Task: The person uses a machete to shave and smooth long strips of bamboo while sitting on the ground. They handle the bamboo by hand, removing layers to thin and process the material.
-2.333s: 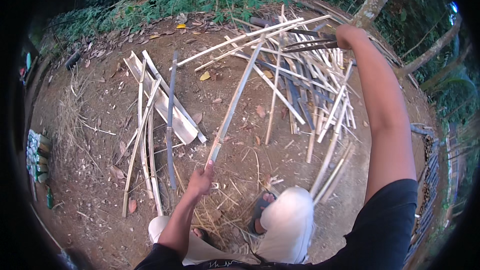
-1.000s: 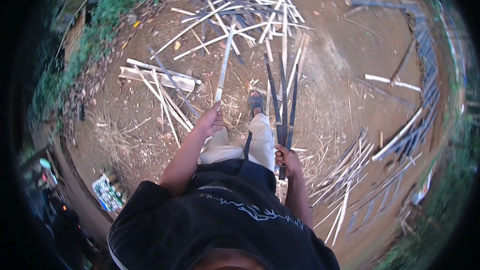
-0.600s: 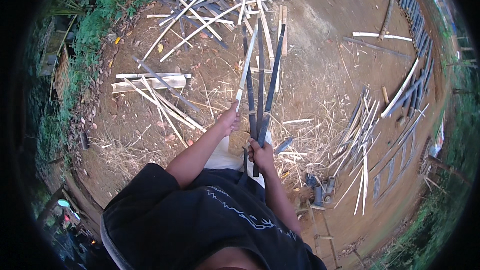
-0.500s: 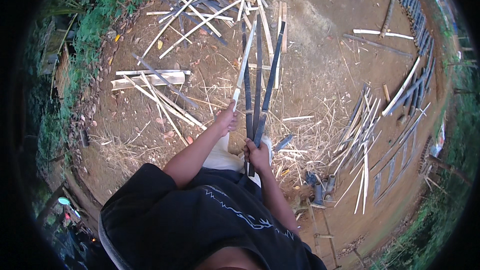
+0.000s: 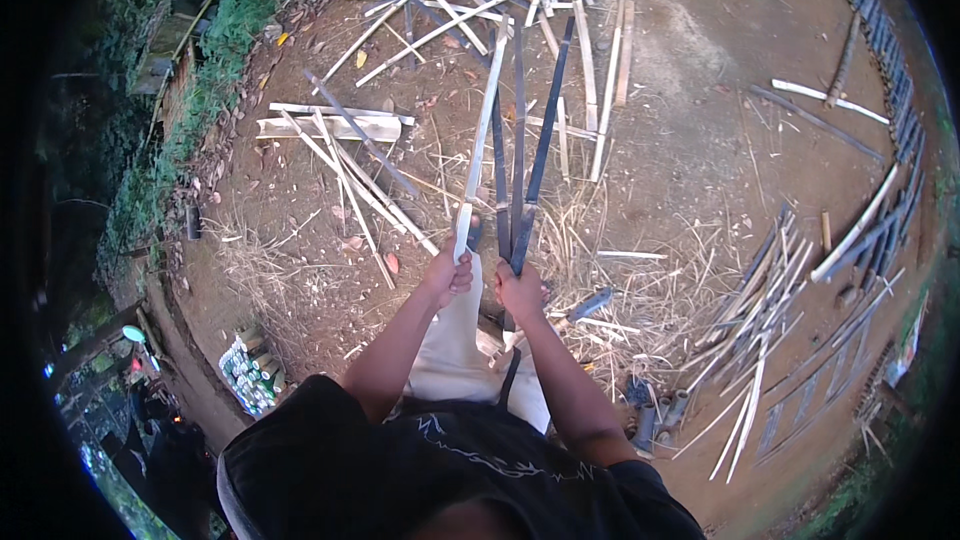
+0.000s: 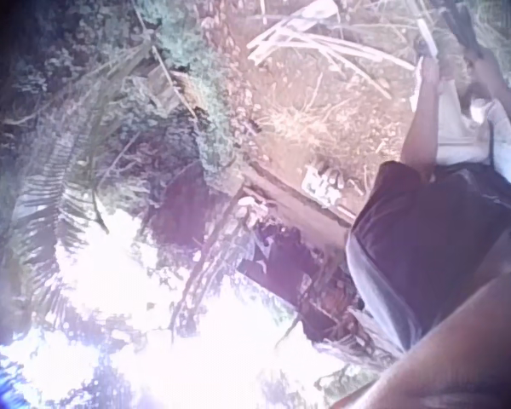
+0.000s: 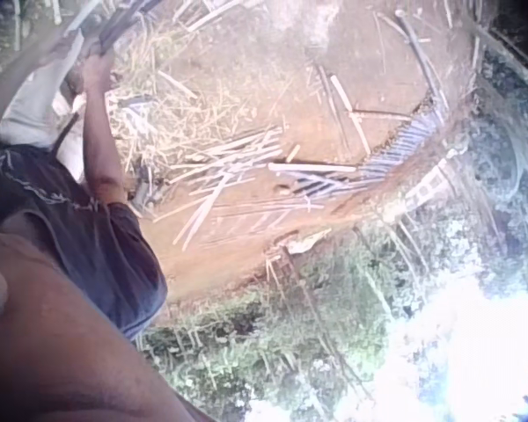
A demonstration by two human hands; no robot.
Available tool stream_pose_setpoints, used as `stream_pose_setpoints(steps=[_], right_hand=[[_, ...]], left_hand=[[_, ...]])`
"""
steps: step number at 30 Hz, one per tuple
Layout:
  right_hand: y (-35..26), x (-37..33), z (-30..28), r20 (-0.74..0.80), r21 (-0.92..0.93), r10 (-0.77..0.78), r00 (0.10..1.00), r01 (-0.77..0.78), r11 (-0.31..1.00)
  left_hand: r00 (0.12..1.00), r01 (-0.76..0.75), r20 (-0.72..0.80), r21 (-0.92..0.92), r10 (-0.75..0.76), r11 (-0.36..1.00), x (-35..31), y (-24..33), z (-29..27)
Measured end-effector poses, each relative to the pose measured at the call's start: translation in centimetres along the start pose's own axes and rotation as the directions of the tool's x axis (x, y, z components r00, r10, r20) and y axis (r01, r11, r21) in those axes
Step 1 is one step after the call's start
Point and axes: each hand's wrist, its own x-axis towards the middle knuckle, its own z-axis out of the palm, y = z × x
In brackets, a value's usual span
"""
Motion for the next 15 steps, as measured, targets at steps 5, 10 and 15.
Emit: stream_pose_setpoints(steps=[5,10,15], right_hand=[[2.5,11.9,0.8,-0.002,-0.074,-0.142,0.990,0.142,0.987],[11.3,30.4,0.0,0.005,-0.197,-0.402,0.916,0.395,0.897],[19.0,46.7,-3.1,0.124,-0.354,-0.341,0.932,0.362,0.862]], left_hand=[[0.953,-0.041,0.279,-0.269,0.119,0.962,5.6,0.0,-4.6],[0.958,-0.234,0.116,-0.216,0.263,0.948,17.1,-0.3,-7.8],[0.908,-0.418,-0.028,-0.115,0.418,0.901,26.0,-1.8,-7.3]])
